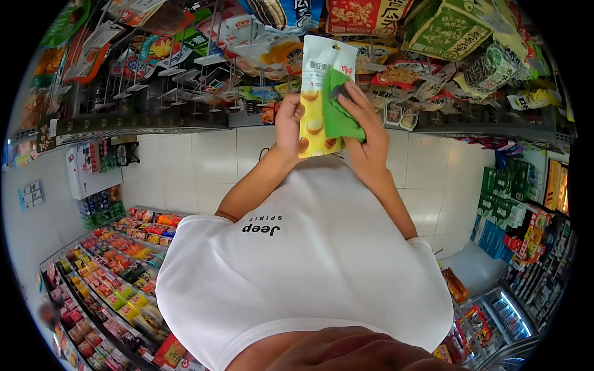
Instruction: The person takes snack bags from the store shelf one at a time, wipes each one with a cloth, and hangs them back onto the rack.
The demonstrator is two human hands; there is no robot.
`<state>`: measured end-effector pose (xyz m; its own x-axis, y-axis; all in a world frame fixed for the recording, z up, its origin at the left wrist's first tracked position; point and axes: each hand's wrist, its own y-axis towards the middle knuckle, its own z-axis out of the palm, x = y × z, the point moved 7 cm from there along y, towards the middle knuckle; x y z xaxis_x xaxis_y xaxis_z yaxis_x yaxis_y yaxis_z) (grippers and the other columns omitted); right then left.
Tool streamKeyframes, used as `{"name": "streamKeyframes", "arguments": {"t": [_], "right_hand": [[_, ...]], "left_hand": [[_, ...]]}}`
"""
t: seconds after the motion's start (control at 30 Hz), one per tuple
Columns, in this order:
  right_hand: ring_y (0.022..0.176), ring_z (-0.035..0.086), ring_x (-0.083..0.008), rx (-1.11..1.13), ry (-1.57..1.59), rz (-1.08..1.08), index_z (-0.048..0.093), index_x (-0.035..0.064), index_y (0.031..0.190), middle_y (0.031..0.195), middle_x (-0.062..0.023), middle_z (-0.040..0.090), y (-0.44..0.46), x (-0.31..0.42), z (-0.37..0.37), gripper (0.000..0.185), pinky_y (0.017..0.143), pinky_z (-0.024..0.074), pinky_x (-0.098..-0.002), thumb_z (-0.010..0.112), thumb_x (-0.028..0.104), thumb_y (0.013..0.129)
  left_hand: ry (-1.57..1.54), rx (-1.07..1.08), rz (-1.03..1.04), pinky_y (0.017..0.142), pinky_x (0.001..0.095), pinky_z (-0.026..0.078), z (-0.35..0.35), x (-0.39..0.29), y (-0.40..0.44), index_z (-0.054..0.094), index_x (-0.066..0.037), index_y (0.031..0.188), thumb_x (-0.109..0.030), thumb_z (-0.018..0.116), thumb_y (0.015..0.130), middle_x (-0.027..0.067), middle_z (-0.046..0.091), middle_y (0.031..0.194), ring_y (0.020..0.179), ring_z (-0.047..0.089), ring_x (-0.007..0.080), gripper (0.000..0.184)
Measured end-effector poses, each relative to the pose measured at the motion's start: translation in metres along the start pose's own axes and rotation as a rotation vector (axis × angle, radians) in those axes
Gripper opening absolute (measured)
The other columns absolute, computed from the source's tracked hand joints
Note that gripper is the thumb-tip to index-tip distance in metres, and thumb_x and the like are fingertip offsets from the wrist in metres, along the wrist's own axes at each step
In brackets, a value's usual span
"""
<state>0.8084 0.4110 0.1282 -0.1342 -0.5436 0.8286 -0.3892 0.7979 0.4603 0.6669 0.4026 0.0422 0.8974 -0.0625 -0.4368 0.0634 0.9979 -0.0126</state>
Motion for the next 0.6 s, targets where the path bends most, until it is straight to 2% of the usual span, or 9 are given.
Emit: {"name": "streamKeyframes", "arguments": {"t": [0.07,0.13,0.17,0.27,0.3,0.4,0.43,0.53,0.6], "right_hand": [[0.144,0.048,-0.033,-0.08,0.19,0.098,0.062,0.0007,0.137,0.154,-0.0182,0.051,-0.012,-0.017,0.001,0.055,0.118,0.0369,-0.0401,0.053,-0.007,0.084],[0.143,0.049,-0.0301,-0.183,0.411,0.21,0.056,-0.002,0.143,0.156,-0.0181,0.049,-0.025,-0.039,-0.001,0.052,0.118,0.0361,-0.0379,0.051,-0.005,0.091],[0.138,0.052,-0.0269,-0.284,0.625,0.417,0.047,-0.0033,0.148,0.154,-0.016,0.05,-0.036,-0.05,0.002,0.048,0.115,0.0415,-0.0387,0.051,0.003,0.101],[0.134,0.055,-0.0251,-0.403,1.05,0.633,0.044,-0.0018,0.15,0.148,-0.0155,0.053,-0.042,-0.05,0.002,0.047,0.109,0.0477,-0.0391,0.053,0.011,0.105],[0.128,0.059,-0.0269,-0.385,1.054,0.589,0.042,-0.0005,0.145,0.139,-0.0171,0.056,-0.039,-0.046,0.0,0.048,0.107,0.0524,-0.0454,0.059,0.015,0.103],[0.121,0.064,-0.0262,-0.358,0.792,0.666,0.045,-0.0018,0.141,0.136,-0.0168,0.058,-0.04,-0.057,0.001,0.046,0.101,0.0568,-0.0422,0.063,0.011,0.101],[0.111,0.068,-0.022,-0.434,0.863,0.704,0.053,-0.0021,0.134,0.125,-0.0128,0.065,-0.04,-0.059,0.0,0.041,0.096,0.0579,-0.0388,0.069,0.006,0.097],[0.109,0.069,-0.0226,-0.435,0.982,0.722,0.053,-0.0021,0.133,0.124,-0.0136,0.066,-0.046,-0.067,-0.001,0.04,0.093,0.0595,-0.0381,0.068,0.005,0.096],[0.107,0.071,-0.0252,-0.458,1.01,0.768,0.052,-0.0025,0.132,0.123,-0.0165,0.066,-0.047,-0.069,-0.004,0.038,0.089,0.062,-0.0389,0.064,0.01,0.098]], "left_hand": [[0.114,0.144,0.102,0.113,0.0375,0.043,0.012,-0.003,0.004,0.054,-0.003,0.143,-0.023,0.043,0.102,0.0146,0.054,0.149,0.136,0.053,0.0236,0.046],[0.336,-0.064,0.124,0.12,0.0364,0.034,0.06,-0.012,0.008,0.05,-0.003,0.147,-0.018,0.046,0.101,0.0157,0.04,0.161,0.15,0.037,0.0236,0.049],[0.421,0.068,0.105,0.124,0.0379,0.023,0.066,-0.01,0.009,0.047,-0.005,0.151,-0.013,0.06,0.097,0.0144,0.021,0.17,0.159,0.015,0.0248,0.056],[1.054,0.091,0.318,0.123,0.0423,0.025,0.06,-0.009,0.012,0.05,-0.01,0.15,-0.011,0.073,0.091,0.0151,0.024,0.169,0.157,0.022,0.0302,0.064],[1.156,0.064,0.369,0.122,0.0461,0.028,0.058,-0.011,0.014,0.053,-0.015,0.147,-0.018,0.083,0.084,0.0168,0.025,0.167,0.154,0.027,0.0338,0.07],[1.292,0.026,0.385,0.12,0.0467,0.032,0.057,-0.011,0.013,0.056,-0.016,0.144,-0.019,0.085,0.082,0.0174,0.029,0.165,0.151,0.032,0.0343,0.069],[1.314,0.021,0.376,0.117,0.0466,0.036,0.055,-0.011,0.013,0.057,-0.016,0.143,-0.02,0.087,0.081,0.0175,0.031,0.164,0.149,0.035,0.0344,0.069],[1.294,0.059,0.336,0.115,0.0459,0.038,0.052,-0.018,0.012,0.058,-0.017,0.142,-0.018,0.087,0.08,0.0179,0.032,0.163,0.148,0.038,0.0341,0.068],[1.154,0.045,0.3,0.114,0.0452,0.04,0.049,-0.032,0.009,0.053,-0.009,0.145,-0.012,0.082,0.084,0.0166,0.033,0.163,0.146,0.041,0.0307,0.067]]}}
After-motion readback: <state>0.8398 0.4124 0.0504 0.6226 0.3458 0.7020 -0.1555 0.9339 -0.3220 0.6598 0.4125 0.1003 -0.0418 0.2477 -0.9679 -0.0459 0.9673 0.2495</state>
